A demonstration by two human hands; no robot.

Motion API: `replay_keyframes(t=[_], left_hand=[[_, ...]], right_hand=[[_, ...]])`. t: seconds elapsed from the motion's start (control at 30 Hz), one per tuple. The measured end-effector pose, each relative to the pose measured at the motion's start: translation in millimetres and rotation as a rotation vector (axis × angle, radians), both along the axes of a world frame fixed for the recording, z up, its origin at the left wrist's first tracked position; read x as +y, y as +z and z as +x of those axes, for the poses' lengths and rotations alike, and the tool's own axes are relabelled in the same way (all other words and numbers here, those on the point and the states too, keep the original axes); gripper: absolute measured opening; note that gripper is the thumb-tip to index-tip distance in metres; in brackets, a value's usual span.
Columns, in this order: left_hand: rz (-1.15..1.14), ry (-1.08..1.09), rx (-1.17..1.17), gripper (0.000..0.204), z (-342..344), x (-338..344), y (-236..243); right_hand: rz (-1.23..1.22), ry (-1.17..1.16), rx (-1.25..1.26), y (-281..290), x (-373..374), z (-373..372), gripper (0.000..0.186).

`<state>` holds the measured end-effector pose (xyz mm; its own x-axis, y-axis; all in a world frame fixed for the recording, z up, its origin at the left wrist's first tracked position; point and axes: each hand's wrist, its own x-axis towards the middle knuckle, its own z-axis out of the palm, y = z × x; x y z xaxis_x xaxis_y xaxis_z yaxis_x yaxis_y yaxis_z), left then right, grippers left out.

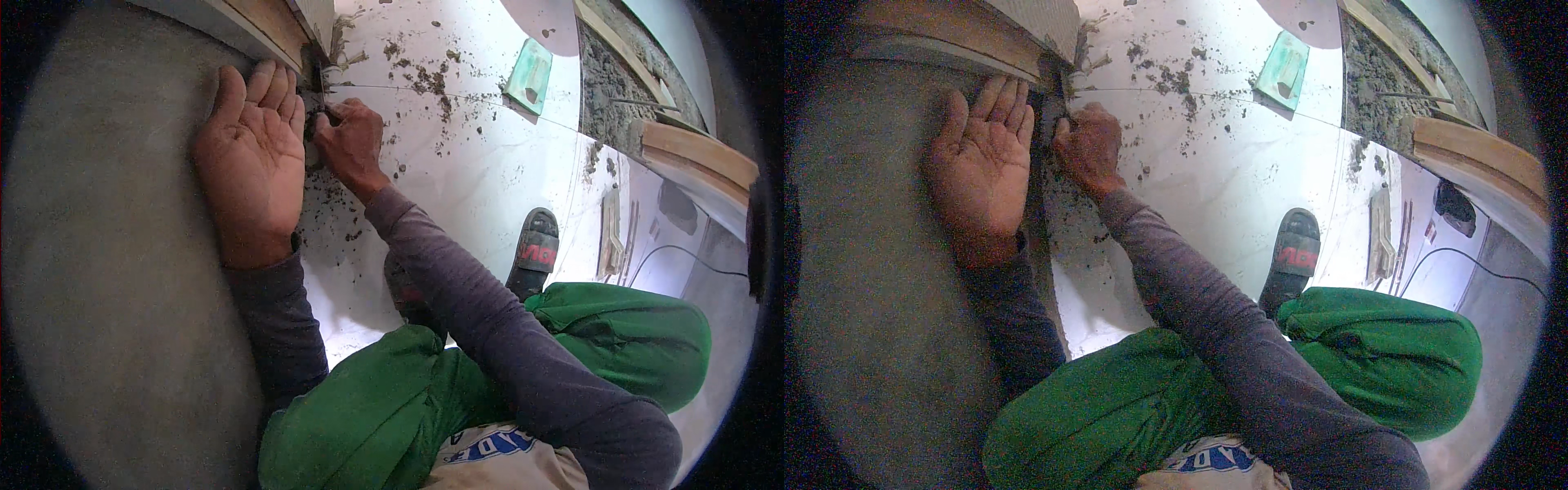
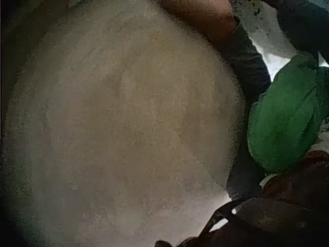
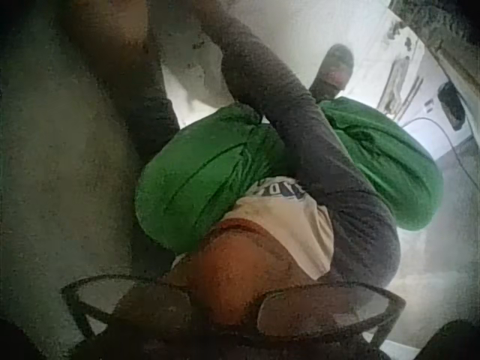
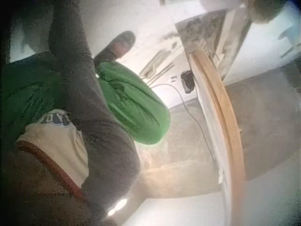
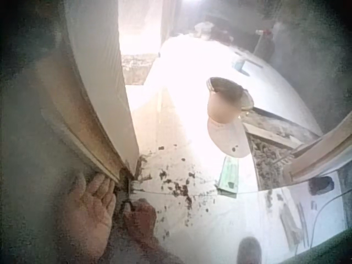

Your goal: The person applies mortar to the edge of a wall and around a door frame using a small scraper. They pick up a tile, apply mortar to its back, and then press the tile onto the corner of the wall to fit it into place.

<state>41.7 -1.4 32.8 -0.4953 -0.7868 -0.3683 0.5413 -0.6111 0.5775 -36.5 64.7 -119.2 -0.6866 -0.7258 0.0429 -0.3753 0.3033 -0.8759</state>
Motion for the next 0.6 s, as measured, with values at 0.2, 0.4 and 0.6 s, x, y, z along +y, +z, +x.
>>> replay_keyframes(t=[0.2,0.4,0.6], left_hand=[[0.023,0.034,0.001,0.068,-3,2,6],[0.034,0.016,0.028,0.066,0,0,5],[0.089,0.067,0.001,0.065,-6,0,7]], right_hand=[[0.076,0.008,0.127,-10,-9,-3,0.021],[0.063,0.0,0.008,-7,-15,4,0.022],[0.042,0.034,0.004,-7,-7,2,0.02]])
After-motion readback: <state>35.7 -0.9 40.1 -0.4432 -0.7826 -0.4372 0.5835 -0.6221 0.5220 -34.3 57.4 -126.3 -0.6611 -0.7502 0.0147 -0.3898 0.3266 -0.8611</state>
